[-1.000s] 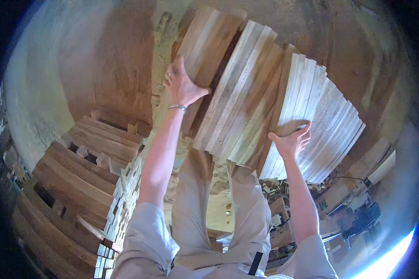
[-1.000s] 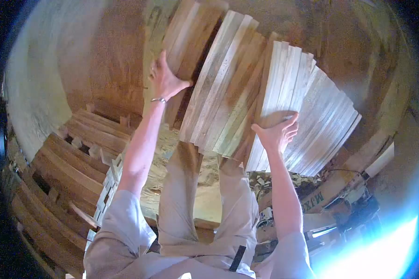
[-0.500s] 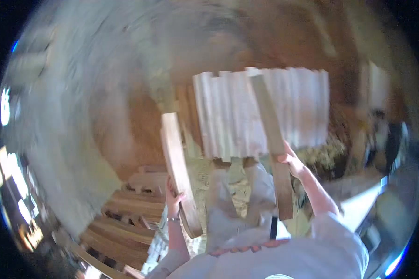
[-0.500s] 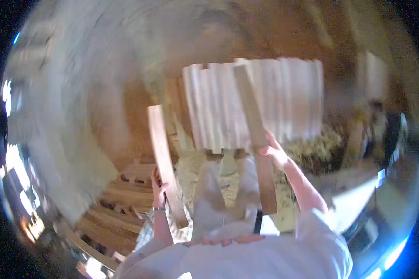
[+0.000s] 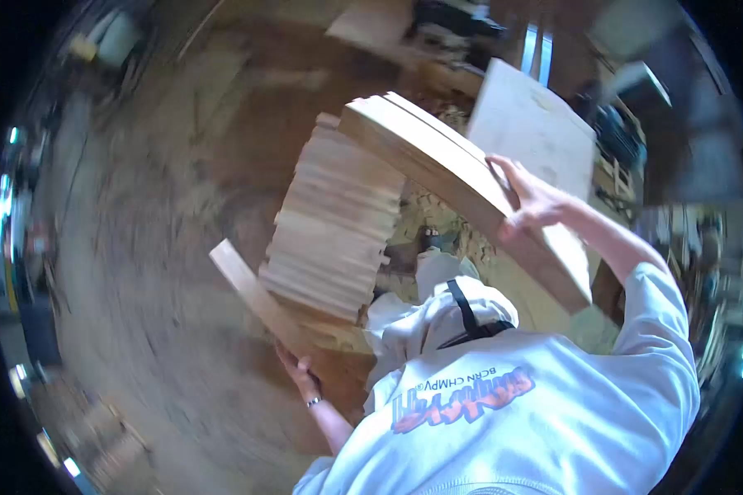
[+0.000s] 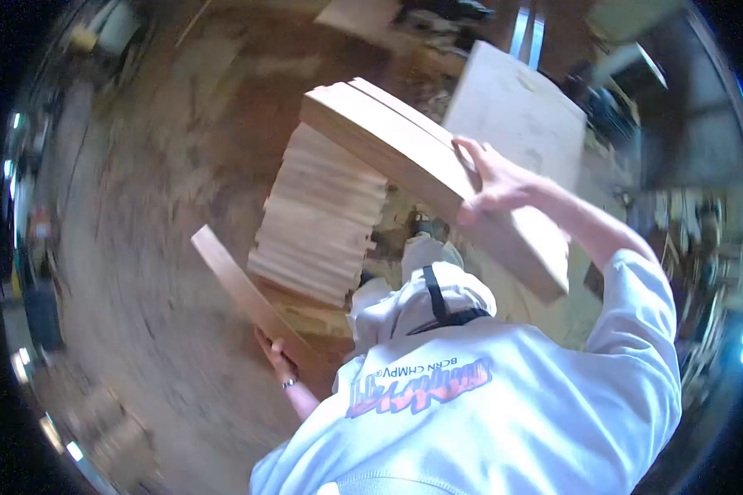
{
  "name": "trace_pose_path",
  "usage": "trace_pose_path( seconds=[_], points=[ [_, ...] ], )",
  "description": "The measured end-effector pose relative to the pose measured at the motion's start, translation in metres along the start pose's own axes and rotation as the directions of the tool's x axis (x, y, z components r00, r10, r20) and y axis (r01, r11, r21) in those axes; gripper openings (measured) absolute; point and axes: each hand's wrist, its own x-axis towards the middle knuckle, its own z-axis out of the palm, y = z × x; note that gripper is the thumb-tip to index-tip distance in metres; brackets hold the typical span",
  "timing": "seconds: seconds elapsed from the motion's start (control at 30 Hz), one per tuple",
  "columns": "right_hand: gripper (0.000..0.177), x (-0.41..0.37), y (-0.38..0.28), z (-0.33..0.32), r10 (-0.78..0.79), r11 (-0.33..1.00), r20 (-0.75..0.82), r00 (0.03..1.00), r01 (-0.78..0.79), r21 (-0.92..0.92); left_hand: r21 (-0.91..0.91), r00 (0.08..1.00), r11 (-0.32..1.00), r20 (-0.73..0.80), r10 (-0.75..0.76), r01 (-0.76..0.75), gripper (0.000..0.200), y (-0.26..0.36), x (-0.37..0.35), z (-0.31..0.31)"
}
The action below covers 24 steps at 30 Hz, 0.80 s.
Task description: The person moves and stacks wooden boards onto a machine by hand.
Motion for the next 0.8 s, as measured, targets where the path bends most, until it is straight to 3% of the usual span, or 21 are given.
trace_pose_path(
  seconds=[0.1,0.17,0.23,0.27,0.33,0.43,0.57,0.67,0.8],
  points=[
    [0.128,-0.028,0.021,-0.035,0.092,0.972,-0.255,0.963,-0.142,-0.186,0.007,0.973,0.993,0.203,0.113,-0.117,0.115,0.038,0.034,0.007],
    [0.123,-0.041,0.044,-0.043,0.001,0.94,-0.377,0.926,-0.13,-0.316,0.039,0.951,0.983,0.263,0.164,-0.181,0.117,0.068,0.036,0.024],
    [0.125,-0.049,0.06,-0.051,0.028,0.935,-0.405,0.914,-0.167,-0.314,0.006,0.925,0.975,0.318,0.208,-0.222,0.12,0.096,0.051,0.047],
    [0.126,-0.058,0.078,-0.049,-0.043,0.903,-0.441,0.897,-0.154,-0.402,-0.033,0.911,0.967,0.329,0.249,-0.253,0.122,0.109,0.039,0.053],
    [0.126,-0.06,0.12,-0.047,-0.119,0.845,-0.432,0.894,-0.138,-0.517,0.011,0.887,0.952,0.368,0.28,-0.305,0.123,0.148,0.018,0.081],
    [0.128,-0.045,0.167,-0.037,-0.112,0.8,-0.352,0.929,-0.126,-0.586,0.096,0.812,0.913,0.5,0.301,-0.397,0.127,0.219,0.007,0.149],
    [0.132,-0.048,0.181,0.001,-0.088,0.853,-0.319,0.944,-0.094,-0.513,0.229,0.715,0.855,0.666,0.212,-0.466,0.136,0.295,-0.02,0.244],
    [0.129,-0.046,0.164,0.018,-0.111,0.892,-0.343,0.933,-0.058,-0.447,0.263,0.507,0.711,0.848,0.152,-0.652,0.133,0.325,0.011,0.32],
    [0.125,-0.05,0.142,0.03,-0.024,0.906,-0.302,0.953,-0.107,-0.409,0.035,0.068,0.462,0.996,0.055,-0.886,0.127,0.336,0.041,0.438]
  ],
)
